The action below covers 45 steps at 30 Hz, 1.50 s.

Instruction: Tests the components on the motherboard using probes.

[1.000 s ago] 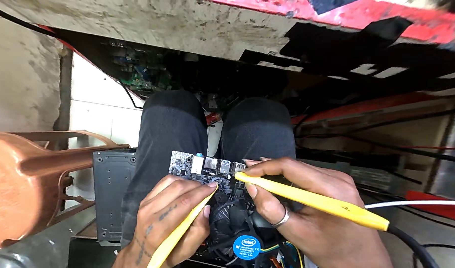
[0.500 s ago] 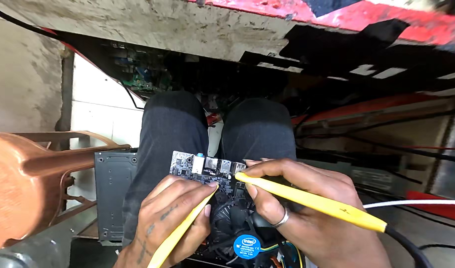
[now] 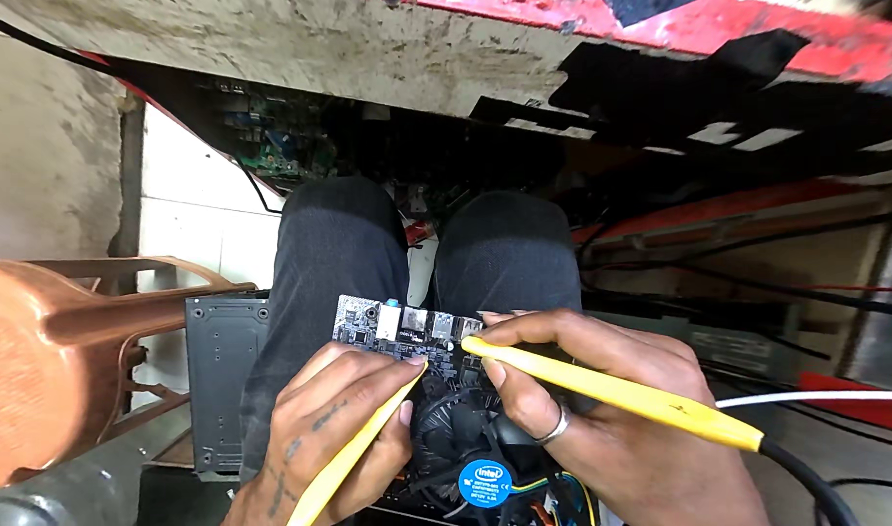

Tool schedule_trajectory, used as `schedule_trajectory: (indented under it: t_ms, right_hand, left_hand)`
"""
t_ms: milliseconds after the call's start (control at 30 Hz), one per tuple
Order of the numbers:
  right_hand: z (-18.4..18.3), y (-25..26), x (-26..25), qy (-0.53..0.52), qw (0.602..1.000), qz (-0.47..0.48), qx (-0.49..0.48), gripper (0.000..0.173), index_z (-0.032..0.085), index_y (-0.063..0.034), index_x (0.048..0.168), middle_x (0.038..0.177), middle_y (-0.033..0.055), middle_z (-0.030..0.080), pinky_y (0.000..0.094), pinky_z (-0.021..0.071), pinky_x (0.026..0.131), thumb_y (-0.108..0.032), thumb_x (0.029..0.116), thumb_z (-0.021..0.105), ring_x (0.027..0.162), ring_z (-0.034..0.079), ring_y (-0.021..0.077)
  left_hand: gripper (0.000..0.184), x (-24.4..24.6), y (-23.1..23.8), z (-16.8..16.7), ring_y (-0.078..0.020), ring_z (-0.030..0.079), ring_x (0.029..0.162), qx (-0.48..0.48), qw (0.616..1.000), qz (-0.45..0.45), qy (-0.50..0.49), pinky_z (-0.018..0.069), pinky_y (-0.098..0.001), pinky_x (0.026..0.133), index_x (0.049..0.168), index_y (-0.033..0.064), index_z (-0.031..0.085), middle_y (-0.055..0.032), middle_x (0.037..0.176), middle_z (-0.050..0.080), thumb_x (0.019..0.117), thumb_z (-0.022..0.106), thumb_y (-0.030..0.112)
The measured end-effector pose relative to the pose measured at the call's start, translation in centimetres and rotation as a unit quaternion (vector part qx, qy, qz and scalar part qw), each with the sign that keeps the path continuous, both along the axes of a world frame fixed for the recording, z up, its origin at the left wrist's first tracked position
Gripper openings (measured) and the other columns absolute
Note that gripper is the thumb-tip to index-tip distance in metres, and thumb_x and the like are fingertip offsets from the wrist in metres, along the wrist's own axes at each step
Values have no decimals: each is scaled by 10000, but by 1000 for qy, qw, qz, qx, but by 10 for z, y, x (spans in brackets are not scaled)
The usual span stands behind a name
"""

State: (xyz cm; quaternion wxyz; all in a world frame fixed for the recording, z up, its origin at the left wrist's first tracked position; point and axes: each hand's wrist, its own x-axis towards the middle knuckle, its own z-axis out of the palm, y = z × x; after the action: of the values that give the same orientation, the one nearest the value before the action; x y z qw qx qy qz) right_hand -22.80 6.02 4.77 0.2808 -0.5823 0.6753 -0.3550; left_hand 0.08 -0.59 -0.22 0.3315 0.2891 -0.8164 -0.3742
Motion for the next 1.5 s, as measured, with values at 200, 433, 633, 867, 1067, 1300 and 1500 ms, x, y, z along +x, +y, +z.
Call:
schedule_trajectory:
  t_ms: [200,433,633,867,1067,1300,1500]
  right_hand:
    - [0,1,0,-1,1000,0,2,170,760,-142,1011,922,-107,724,142,593,755,-251,919,668,888,689,-27]
    - [0,0,0,-3,1000,1,0,172,760,-142,1011,919,-104,725,151,596,768,-252,920,663,903,692,-17]
    - [1,0,0,-5,1000,3,3,172,759,-145,1016,922,-104,726,156,599,768,-252,921,663,903,694,-15]
    - [1,0,0,-3,1000,0,5,165,763,-143,1004,915,-104,722,139,588,728,-244,915,668,875,686,-27]
    - [1,0,-1,-8,1000,4,3,170,757,-142,1011,926,-99,725,138,588,721,-250,917,666,891,690,-21]
    - [1,0,0,-6,1000,2,5,167,759,-142,1008,921,-101,725,144,591,732,-245,916,666,881,689,-22]
    - [5,-1,1,-4,1000,-4,18,160,763,-141,1006,879,-104,712,117,551,643,-237,912,676,782,657,-49]
  left_hand:
    - [267,0,0,0,-58,646,997,0,1000,-2,0,521,-198,858,1103,85,753,4,1022,729,1002,569,249]
    - [260,0,0,0,-60,650,991,-5,1000,0,1,527,-205,856,1095,78,755,2,1010,728,996,574,237]
    - [264,0,0,1,-57,650,988,-4,1000,1,-3,525,-202,852,1096,78,756,1,1013,733,998,569,236]
    - [264,0,-1,1,-55,649,990,-4,1000,-1,-5,525,-201,852,1095,81,754,5,1017,730,999,567,242]
    - [268,0,-1,1,-54,646,985,-4,1000,-3,-3,521,-198,849,1094,80,756,3,1008,728,998,563,238]
    - [271,0,0,1,-55,644,995,0,1000,-3,-4,521,-198,853,1100,81,757,4,1017,729,1003,567,247]
    - [277,0,-2,2,-63,646,1003,-2,1000,-7,-8,523,-210,870,1109,76,751,1,1017,726,1008,562,252]
